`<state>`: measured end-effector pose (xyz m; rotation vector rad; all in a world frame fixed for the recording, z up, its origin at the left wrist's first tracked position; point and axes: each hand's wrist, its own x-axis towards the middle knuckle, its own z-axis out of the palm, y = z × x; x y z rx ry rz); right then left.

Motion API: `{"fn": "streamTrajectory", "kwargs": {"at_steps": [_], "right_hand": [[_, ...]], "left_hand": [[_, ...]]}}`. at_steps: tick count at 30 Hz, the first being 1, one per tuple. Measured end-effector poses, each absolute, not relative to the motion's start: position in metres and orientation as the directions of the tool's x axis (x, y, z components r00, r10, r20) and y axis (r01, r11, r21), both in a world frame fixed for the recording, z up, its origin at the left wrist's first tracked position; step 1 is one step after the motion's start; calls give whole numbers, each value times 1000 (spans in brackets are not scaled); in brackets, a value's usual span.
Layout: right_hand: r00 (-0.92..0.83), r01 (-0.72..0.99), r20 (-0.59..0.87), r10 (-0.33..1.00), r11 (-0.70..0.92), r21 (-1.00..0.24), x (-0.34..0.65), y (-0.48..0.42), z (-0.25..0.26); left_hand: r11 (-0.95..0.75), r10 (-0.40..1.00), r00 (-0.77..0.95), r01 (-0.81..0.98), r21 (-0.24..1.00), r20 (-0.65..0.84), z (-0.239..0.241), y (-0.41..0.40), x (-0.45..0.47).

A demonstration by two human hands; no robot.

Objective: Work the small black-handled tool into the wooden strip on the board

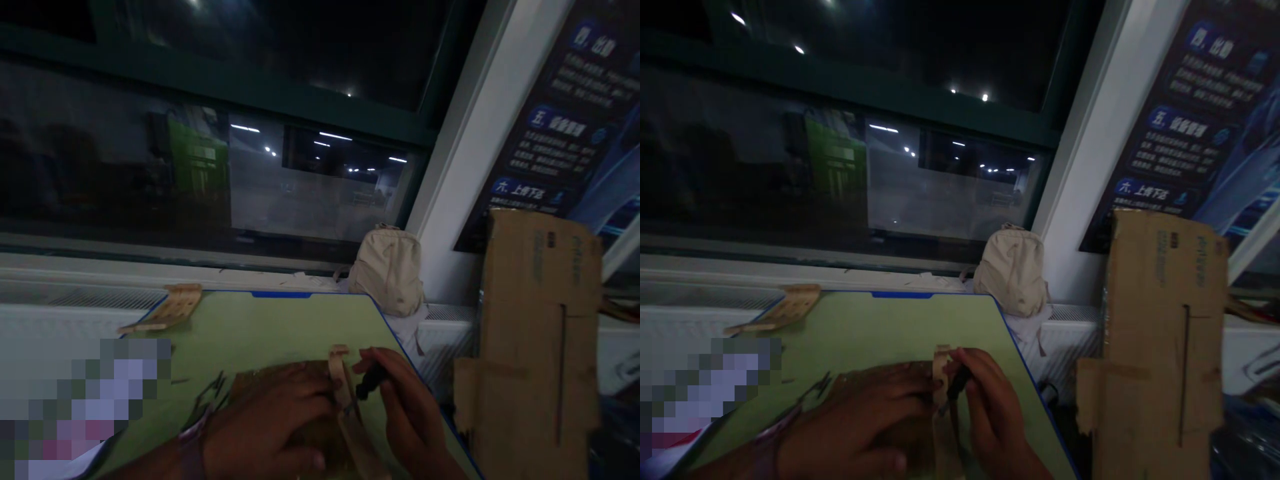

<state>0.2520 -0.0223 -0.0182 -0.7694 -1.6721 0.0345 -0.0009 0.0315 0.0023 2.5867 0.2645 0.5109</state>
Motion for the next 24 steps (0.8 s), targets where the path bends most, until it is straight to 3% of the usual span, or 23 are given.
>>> {"fn": "streamTrajectory", "kwargs": {"at_steps": [2, 5, 8, 15, 21, 24], "right_hand": [[-33, 394, 860, 509, 798, -456, 249, -21, -16], [138, 308, 850, 508, 794, -524, 250, -14, -18], [202, 338, 872, 446, 804, -490, 252, -11, -23], [-63, 305, 871, 487, 841, -448, 245, -26, -24], [84, 352, 860, 504, 792, -499, 256, -18, -26], [81, 353, 879, 470, 811, -467, 256, -18, -30]], "left_hand": [[-869, 272, 909, 92, 485, 315, 2, 31, -2], [-866, 317, 904, 152, 476, 288, 1, 30, -6], [-880, 307, 905, 151, 450, 296, -3, 31, -7], [-898, 265, 902, 103, 428, 340, -3, 32, -4], [-883, 282, 904, 114, 455, 322, 2, 31, -3], [-877, 291, 911, 131, 462, 294, 4, 30, -3]]}}
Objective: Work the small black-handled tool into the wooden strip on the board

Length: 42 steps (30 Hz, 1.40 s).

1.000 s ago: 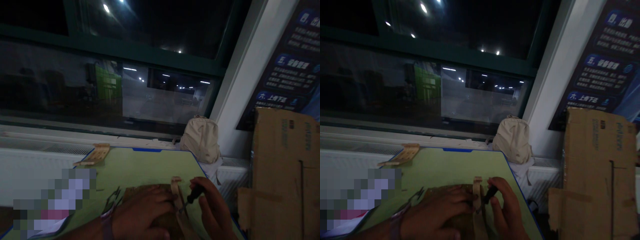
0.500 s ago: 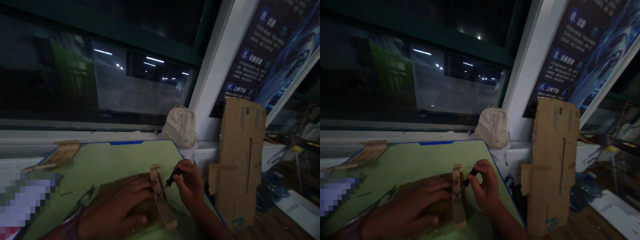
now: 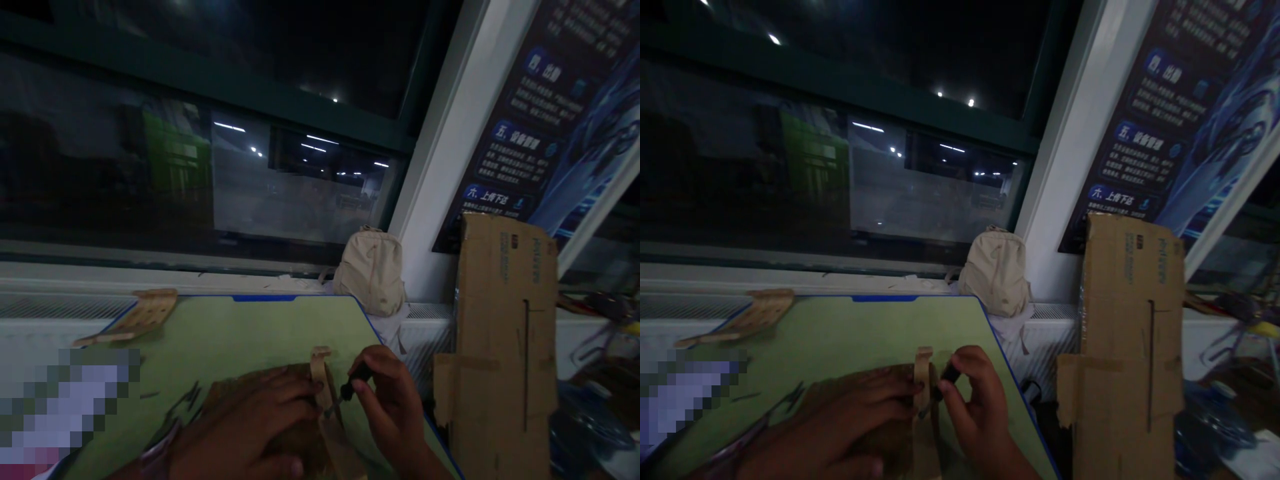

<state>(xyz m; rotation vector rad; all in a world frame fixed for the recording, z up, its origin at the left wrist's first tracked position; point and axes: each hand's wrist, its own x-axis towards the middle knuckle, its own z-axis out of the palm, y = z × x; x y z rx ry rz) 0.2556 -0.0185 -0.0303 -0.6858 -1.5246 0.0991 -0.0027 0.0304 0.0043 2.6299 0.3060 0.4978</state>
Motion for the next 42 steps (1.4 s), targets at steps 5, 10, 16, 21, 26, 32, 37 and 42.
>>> {"fn": "streamTrajectory", "kwargs": {"at_steps": [5, 10, 16, 21, 26, 32, 37, 42], "right_hand": [[-16, 371, 867, 498, 809, -457, 249, -26, -30], [84, 339, 856, 510, 793, -506, 250, -19, -24], [53, 358, 891, 451, 824, -439, 252, -20, -32], [-41, 270, 856, 515, 831, -487, 249, -23, -27], [133, 273, 773, 620, 727, -630, 260, -11, -20], [-27, 345, 854, 519, 807, -479, 261, -19, -19], [-183, 286, 802, 569, 811, -510, 253, -27, -21], [-16, 339, 739, 674, 699, -630, 263, -18, -26]], "left_hand": [[-874, 285, 914, 124, 469, 290, 6, 30, -2], [-877, 289, 911, 128, 463, 295, 3, 31, -4], [-878, 269, 917, 108, 466, 293, 6, 31, -3], [-871, 269, 908, 86, 485, 322, 7, 30, -1], [-882, 300, 900, 134, 453, 318, -1, 31, -4], [-891, 284, 901, 123, 436, 328, -1, 32, -4], [-886, 281, 906, 119, 448, 316, 3, 31, -2], [-875, 313, 904, 155, 458, 291, 2, 29, -2]]}}
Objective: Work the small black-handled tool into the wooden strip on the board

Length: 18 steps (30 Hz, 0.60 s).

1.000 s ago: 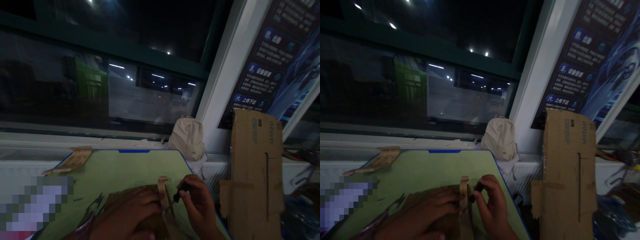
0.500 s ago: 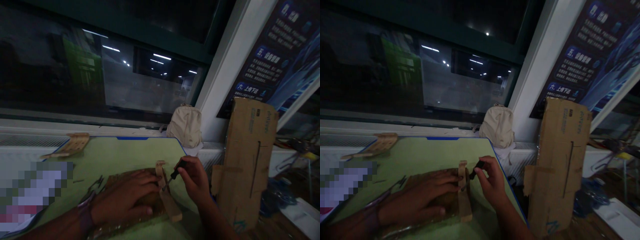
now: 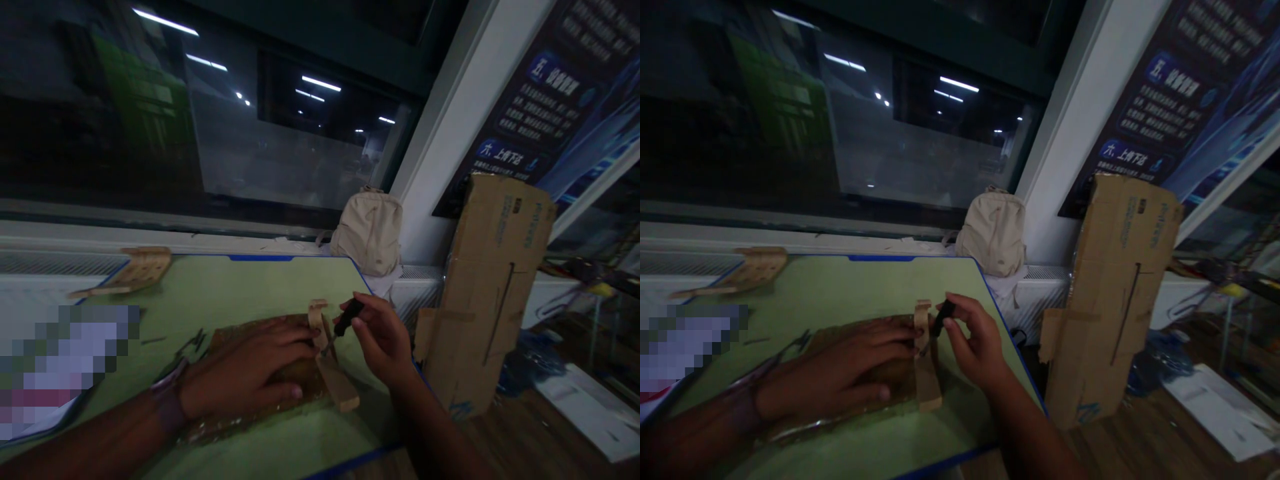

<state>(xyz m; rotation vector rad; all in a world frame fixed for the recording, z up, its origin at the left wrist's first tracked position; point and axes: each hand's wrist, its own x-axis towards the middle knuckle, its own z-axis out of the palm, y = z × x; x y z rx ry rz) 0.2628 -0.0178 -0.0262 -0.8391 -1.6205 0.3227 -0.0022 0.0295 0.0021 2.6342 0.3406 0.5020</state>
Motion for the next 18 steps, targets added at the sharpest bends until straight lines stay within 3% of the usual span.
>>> {"fn": "streamTrajectory", "kwargs": {"at_steps": [4, 10, 16, 18], "right_hand": [[86, 367, 780, 620, 708, -603, 265, -14, -31], [-56, 334, 826, 560, 791, -513, 258, -20, -29], [-11, 118, 806, 592, 801, -587, 246, -21, -14], [30, 122, 800, 599, 792, -598, 246, -19, -14]], "left_hand": [[-880, 304, 908, 153, 449, 288, 0, 31, -3], [-899, 265, 919, 126, 420, 292, 0, 32, -4], [-881, 287, 919, 143, 451, 270, 1, 32, -4], [-878, 286, 921, 141, 457, 266, 1, 32, -4]]}}
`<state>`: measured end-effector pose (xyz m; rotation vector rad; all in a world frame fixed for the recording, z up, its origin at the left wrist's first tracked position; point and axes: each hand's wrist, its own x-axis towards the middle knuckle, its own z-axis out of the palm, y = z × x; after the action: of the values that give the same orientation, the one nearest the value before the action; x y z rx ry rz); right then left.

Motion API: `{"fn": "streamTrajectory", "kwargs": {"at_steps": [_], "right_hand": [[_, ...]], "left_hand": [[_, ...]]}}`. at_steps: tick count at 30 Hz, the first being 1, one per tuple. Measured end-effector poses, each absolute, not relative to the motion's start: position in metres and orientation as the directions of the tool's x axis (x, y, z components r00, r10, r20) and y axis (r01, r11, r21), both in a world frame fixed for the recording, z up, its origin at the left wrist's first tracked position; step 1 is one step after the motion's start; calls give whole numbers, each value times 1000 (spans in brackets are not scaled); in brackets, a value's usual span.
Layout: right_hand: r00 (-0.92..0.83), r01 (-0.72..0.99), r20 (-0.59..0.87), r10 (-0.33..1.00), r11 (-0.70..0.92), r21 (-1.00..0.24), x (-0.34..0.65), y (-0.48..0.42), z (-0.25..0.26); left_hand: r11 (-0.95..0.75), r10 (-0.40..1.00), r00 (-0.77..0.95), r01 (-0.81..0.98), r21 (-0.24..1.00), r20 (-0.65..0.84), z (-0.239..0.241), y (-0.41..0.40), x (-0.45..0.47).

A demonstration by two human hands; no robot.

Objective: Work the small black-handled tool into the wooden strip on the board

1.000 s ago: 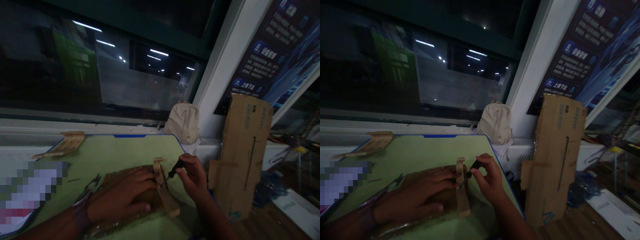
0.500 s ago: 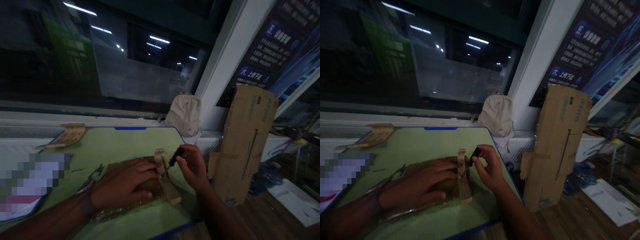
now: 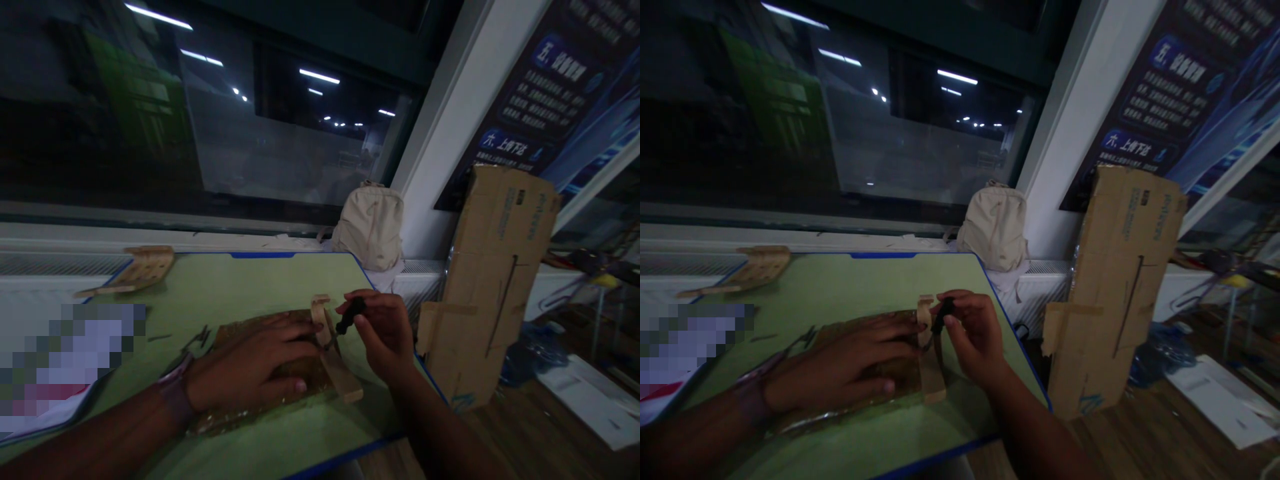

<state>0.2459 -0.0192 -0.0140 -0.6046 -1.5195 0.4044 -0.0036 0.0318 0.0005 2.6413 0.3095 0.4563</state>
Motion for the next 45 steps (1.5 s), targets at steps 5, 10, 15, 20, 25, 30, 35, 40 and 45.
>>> {"fn": "streamTrajectory", "kwargs": {"at_steps": [5, 10, 15, 20, 25, 30, 35, 40, 45], "right_hand": [[93, 328, 885, 456, 826, -460, 251, -15, -18], [16, 272, 867, 497, 833, -483, 249, -23, -15], [38, 199, 837, 546, 817, -542, 249, -23, -16], [117, 320, 891, 439, 832, -452, 251, -16, -29], [-20, 313, 842, 540, 803, -507, 245, -20, -35], [75, 252, 808, 584, 773, -582, 247, -18, -34], [46, 296, 860, 508, 815, -498, 249, -18, -41], [28, 364, 847, 531, 784, -504, 248, -22, -34], [122, 205, 822, 556, 796, -569, 249, -18, -20]], "left_hand": [[-878, 290, 909, 128, 462, 299, 1, 31, -2], [-875, 272, 913, 104, 472, 303, 3, 32, -2], [-865, 287, 918, 126, 485, 274, 4, 31, -3], [-878, 271, 915, 108, 466, 299, 2, 32, -3], [-875, 248, 909, 63, 479, 334, 1, 33, -2], [-879, 266, 903, 84, 469, 337, -4, 33, 0], [-880, 261, 913, 91, 467, 314, -1, 34, 1], [-874, 268, 916, 101, 475, 298, 3, 33, 0], [-877, 286, 907, 118, 466, 308, -7, 35, 1]]}}
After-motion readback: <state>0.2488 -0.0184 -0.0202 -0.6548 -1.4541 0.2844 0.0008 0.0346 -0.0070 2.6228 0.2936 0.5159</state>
